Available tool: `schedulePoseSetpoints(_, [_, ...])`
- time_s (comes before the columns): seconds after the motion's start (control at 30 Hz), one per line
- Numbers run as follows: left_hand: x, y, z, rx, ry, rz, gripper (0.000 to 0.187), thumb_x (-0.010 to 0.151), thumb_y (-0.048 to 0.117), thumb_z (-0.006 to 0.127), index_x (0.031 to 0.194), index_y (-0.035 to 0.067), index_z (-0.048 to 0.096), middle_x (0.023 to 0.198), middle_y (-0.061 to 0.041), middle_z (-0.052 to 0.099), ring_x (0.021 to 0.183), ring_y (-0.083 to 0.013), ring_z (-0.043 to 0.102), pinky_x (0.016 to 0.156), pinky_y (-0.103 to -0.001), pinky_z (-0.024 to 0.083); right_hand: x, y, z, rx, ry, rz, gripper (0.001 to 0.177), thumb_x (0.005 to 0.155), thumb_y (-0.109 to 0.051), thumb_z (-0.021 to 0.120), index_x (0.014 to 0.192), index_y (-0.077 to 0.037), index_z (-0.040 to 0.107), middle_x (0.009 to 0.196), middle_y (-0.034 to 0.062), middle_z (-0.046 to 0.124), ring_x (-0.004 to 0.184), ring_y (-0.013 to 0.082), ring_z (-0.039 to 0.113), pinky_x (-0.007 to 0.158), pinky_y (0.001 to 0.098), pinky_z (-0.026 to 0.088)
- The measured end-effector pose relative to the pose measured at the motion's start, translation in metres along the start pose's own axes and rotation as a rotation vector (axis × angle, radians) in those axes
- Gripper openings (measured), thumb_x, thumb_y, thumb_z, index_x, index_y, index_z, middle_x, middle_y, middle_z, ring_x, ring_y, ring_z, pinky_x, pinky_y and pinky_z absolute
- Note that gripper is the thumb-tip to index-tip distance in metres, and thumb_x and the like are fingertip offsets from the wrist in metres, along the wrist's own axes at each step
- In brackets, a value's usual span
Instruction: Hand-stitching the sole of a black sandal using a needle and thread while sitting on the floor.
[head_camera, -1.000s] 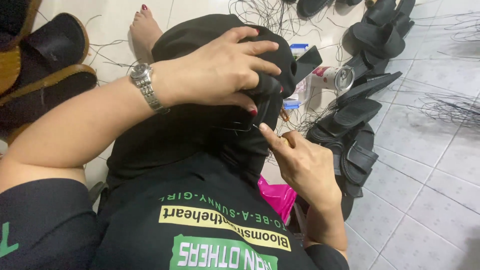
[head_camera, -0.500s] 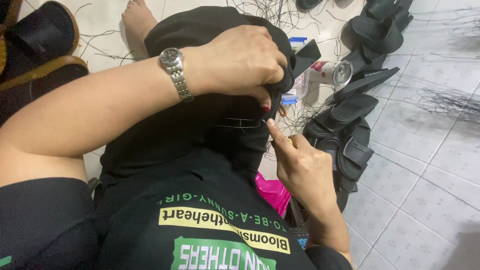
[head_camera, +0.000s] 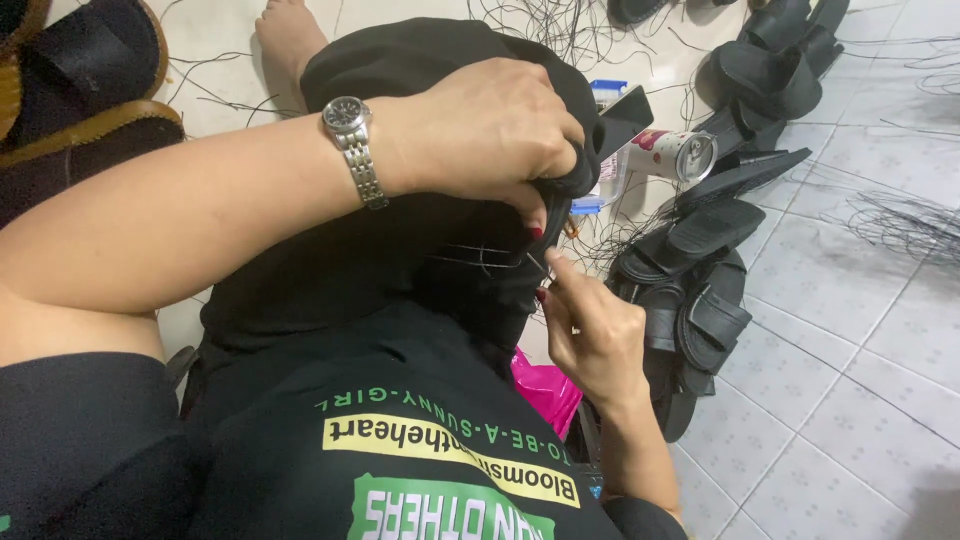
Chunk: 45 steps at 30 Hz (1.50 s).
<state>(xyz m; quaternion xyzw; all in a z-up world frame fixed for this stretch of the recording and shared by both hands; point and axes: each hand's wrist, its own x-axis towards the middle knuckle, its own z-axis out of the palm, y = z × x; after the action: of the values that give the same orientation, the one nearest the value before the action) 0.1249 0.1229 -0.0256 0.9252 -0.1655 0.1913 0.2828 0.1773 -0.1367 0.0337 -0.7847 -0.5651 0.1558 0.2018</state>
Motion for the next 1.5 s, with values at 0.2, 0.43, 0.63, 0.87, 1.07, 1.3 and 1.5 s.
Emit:
schedulePoseSetpoints(0.2, [0.007, 0.001, 0.001, 0.02, -0.057, -0.035, 0.04, 0.061, 0.05, 0.088, 0.062, 0.014, 0.07, 0.075, 0.006, 0.067, 0.067, -0.0189, 0.063, 0.085, -0.035, 0.049, 0.008, 0.001, 0.0, -0.047, -0.028, -0.033, 0.04, 0.079, 0.011, 0.07, 0.119, 0.002, 0.07, 0.085, 0.0124, 0.068, 0.053, 0.0194, 0.055, 0.048, 0.0308, 0.045])
schedulePoseSetpoints(0.43, [0.006, -0.001, -0.001, -0.003, -0.023, -0.005, 0.04, 0.06, 0.047, 0.088, 0.061, 0.012, 0.069, 0.076, 0.006, 0.067, 0.068, -0.0186, 0.062, 0.093, -0.035, 0.047, 0.014, 0.0, 0.002, -0.064, -0.006, -0.046, 0.036, 0.08, 0.009, 0.073, 0.115, 0.003, 0.072, 0.091, 0.0155, 0.072, 0.055, 0.0205, 0.062, 0.048, 0.0307, 0.048])
schedulePoseSetpoints(0.63, [-0.019, 0.035, -0.011, 0.082, 0.085, -0.058, 0.04, 0.064, 0.048, 0.089, 0.074, 0.011, 0.076, 0.124, -0.002, 0.071, 0.117, -0.0206, 0.06, 0.115, -0.042, 0.031, 0.011, -0.003, -0.004, -0.019, 0.006, -0.058, 0.031, 0.084, 0.004, 0.073, 0.115, 0.002, 0.07, 0.088, 0.014, 0.071, 0.055, 0.0237, 0.06, 0.05, 0.0338, 0.048])
schedulePoseSetpoints(0.87, [-0.073, 0.11, -0.018, 0.129, 0.203, -0.287, 0.02, 0.076, 0.015, 0.073, 0.061, 0.01, 0.061, 0.111, -0.006, 0.065, 0.1, -0.0264, 0.055, 0.093, -0.042, 0.036, 0.008, -0.024, -0.009, -0.232, 0.014, -0.056, 0.026, 0.088, -0.006, 0.072, 0.112, -0.001, 0.065, 0.096, 0.0102, 0.071, 0.066, 0.0251, 0.065, 0.056, 0.0337, 0.048])
schedulePoseSetpoints(1.07, [-0.075, 0.113, -0.03, -1.366, 0.188, -0.792, 0.018, 0.089, 0.003, 0.069, 0.107, -0.001, 0.072, 0.122, -0.008, 0.071, 0.073, -0.0085, 0.061, 0.066, -0.021, 0.053, 0.011, -0.025, -0.005, -0.311, 0.025, -0.06, 0.027, 0.088, -0.004, 0.071, 0.113, 0.0, 0.063, 0.109, 0.0126, 0.07, 0.084, 0.0259, 0.067, 0.07, 0.034, 0.052])
schedulePoseSetpoints(1.3, [-0.054, 0.111, -0.019, -0.814, 0.178, -1.091, 0.022, 0.084, 0.015, 0.081, 0.071, -0.001, 0.074, 0.053, -0.011, 0.068, 0.046, -0.0201, 0.067, 0.043, -0.029, 0.049, 0.003, 0.017, 0.015, -0.323, 0.077, -0.215, 0.022, 0.092, -0.019, 0.069, 0.113, -0.016, 0.065, 0.094, -0.0008, 0.068, 0.076, 0.0173, 0.072, 0.065, 0.0266, 0.056])
schedulePoseSetpoints(1.5, [-0.055, 0.1, -0.011, -0.945, 0.115, -0.914, 0.016, 0.085, 0.009, 0.076, 0.099, 0.002, 0.079, 0.079, -0.012, 0.077, 0.065, -0.0179, 0.072, 0.056, -0.03, 0.059, 0.005, -0.008, -0.031, -0.546, -0.198, -0.143, 0.037, 0.091, -0.011, 0.058, 0.124, -0.027, 0.062, 0.078, -0.0034, 0.06, 0.06, 0.0167, 0.068, 0.054, 0.029, 0.054])
